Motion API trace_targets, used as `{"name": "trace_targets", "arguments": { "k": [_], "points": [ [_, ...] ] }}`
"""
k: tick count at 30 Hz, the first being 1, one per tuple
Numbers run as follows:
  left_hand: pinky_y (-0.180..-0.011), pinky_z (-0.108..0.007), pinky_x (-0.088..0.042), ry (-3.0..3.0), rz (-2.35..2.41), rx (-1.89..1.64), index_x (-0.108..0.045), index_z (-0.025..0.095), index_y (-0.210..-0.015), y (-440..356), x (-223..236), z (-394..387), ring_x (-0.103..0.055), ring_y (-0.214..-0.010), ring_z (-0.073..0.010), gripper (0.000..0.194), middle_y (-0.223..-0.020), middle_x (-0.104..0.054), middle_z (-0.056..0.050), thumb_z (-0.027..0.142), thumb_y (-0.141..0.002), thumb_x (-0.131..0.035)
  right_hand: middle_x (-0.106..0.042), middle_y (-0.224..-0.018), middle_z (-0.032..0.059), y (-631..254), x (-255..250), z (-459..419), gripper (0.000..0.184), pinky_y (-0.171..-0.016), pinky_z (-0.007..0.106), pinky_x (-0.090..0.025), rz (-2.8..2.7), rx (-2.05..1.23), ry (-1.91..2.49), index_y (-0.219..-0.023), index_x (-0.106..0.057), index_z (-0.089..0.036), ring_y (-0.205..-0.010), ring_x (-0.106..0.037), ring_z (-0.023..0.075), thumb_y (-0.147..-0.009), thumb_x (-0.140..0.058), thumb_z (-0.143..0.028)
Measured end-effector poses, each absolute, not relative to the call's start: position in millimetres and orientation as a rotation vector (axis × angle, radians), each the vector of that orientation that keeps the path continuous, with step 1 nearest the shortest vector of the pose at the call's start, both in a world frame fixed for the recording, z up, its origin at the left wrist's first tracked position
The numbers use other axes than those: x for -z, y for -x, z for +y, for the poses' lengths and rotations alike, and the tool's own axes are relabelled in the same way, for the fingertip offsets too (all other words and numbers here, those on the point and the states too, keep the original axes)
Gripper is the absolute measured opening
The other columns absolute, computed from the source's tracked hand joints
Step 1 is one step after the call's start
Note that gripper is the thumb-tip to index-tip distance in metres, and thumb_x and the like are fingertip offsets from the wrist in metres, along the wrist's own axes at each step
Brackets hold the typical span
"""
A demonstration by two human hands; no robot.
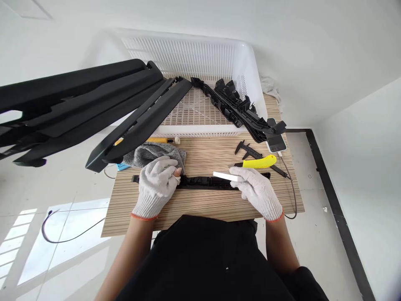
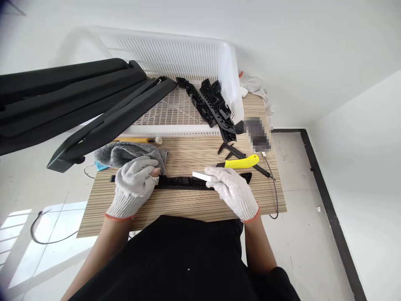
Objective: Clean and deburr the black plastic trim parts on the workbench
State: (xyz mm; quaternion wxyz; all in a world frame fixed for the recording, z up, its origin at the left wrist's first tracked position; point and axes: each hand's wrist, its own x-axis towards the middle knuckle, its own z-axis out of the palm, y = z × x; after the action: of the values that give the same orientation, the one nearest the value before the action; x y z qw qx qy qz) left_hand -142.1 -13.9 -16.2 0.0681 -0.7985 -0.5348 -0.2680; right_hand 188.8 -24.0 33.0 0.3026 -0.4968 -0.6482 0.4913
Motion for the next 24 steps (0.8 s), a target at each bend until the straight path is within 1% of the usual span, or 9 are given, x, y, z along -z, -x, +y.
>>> {"name": "trace_targets", "arguments": {
  "k": [3, 6, 10, 12, 14, 16, 17, 20, 24],
  "points": [
    [-0.085, -0.04, -0.054, 2.401, -1.59, 0.839, -0.066, 0.016, -0.074, 139, 16, -11, -0.068, -0.107, -0.0285, 0.016, -0.099, -0.074, -0.009, 0.016, -0.09, -0.062, -0.077, -0.098, 0.0003, -188, -34, -21, 0.038, -0.079, 0.035, -0.065, -1.737, -1.181, 1.386, -0.139, -0.066, -0.035, -0.085, -0.074, 0.0179, -0.102, -0.058, -0.032],
    [-0.085, -0.039, -0.054, 2.413, -1.636, 0.824, -0.066, 0.017, -0.071, 133, 14, -9, -0.068, -0.106, -0.0274, 0.02, -0.098, -0.074, -0.008, 0.018, -0.091, -0.062, -0.078, -0.102, 0.0001, -184, -34, -21, 0.034, -0.084, 0.035, -0.062, -1.768, -1.109, 1.404, -0.134, -0.068, -0.034, -0.086, -0.074, 0.0171, -0.102, -0.056, -0.031],
    [-0.084, -0.039, -0.052, 2.409, -1.707, 0.766, -0.066, 0.018, -0.07, 122, 9, -6, -0.068, -0.104, -0.0257, 0.025, -0.099, -0.073, -0.006, 0.02, -0.093, -0.06, -0.071, -0.117, 0.003, -174, -37, -26, 0.038, -0.072, 0.028, -0.057, -1.864, -1.212, 1.226, -0.128, -0.066, -0.029, -0.083, -0.069, 0.0138, -0.09, -0.063, -0.024],
    [-0.083, -0.039, -0.052, 2.396, -1.703, 0.746, -0.066, 0.018, -0.07, 116, 6, -5, -0.068, -0.104, -0.0258, 0.026, -0.098, -0.073, -0.006, 0.02, -0.094, -0.06, -0.069, -0.107, 0.0007, -166, -37, -28, 0.037, -0.067, 0.026, -0.051, -1.887, -1.327, 1.211, -0.124, -0.064, -0.027, -0.072, -0.063, 0.0108, -0.087, -0.067, -0.025],
    [-0.083, -0.039, -0.051, 2.381, -1.684, 0.751, -0.066, 0.018, -0.07, 110, 5, -4, -0.068, -0.103, -0.0262, 0.026, -0.096, -0.074, -0.005, 0.021, -0.095, -0.061, -0.064, -0.086, -0.0032, -158, -35, -27, 0.015, -0.066, 0.026, -0.045, -1.885, -1.27, 1.29, -0.097, -0.063, -0.023, -0.067, -0.055, 0.0101, -0.088, -0.07, -0.033],
    [-0.083, -0.039, -0.05, 2.369, -1.685, 0.769, -0.065, 0.018, -0.069, 107, 7, -2, -0.067, -0.104, -0.0264, 0.026, -0.095, -0.074, -0.005, 0.021, -0.095, -0.061, -0.053, -0.07, -0.005, -149, -31, -24, 0.033, -0.065, 0.026, -0.037, -1.904, -1.053, 1.428, -0.072, -0.048, -0.021, -0.065, -0.048, 0.0102, -0.089, -0.071, -0.039],
    [-0.084, -0.039, -0.05, 2.37, -1.7, 0.77, -0.064, 0.018, -0.069, 106, 8, -2, -0.067, -0.105, -0.0262, 0.026, -0.095, -0.074, -0.005, 0.022, -0.094, -0.062, -0.049, -0.067, -0.0053, -145, -29, -22, 0.041, -0.064, 0.027, -0.033, -1.94, -0.951, 1.483, -0.067, -0.042, -0.021, -0.064, -0.045, 0.0099, -0.089, -0.071, -0.04],
    [-0.085, -0.039, -0.049, 2.376, -1.742, 0.78, -0.064, 0.019, -0.069, 106, 12, -1, -0.067, -0.106, -0.0258, 0.025, -0.096, -0.074, -0.005, 0.022, -0.094, -0.062, -0.047, -0.069, -0.0053, -141, -26, -14, 0.041, -0.062, 0.028, -0.027, -2.097, -0.793, 1.538, -0.067, -0.039, -0.021, -0.061, -0.038, 0.0097, -0.09, -0.069, -0.036],
    [-0.084, -0.039, -0.05, 2.36, -1.772, 0.852, -0.058, 0.018, -0.066, 104, 5, -2, -0.067, -0.103, -0.0248, 0.029, -0.096, -0.073, -0.005, 0.023, -0.094, -0.062, -0.048, -0.068, -0.0055, -153, -34, -6, 0.043, -0.061, 0.027, -0.028, -2.064, -0.731, 1.604, -0.067, -0.037, -0.022, -0.06, -0.04, 0.0099, -0.093, -0.066, -0.039]
  ]
}}
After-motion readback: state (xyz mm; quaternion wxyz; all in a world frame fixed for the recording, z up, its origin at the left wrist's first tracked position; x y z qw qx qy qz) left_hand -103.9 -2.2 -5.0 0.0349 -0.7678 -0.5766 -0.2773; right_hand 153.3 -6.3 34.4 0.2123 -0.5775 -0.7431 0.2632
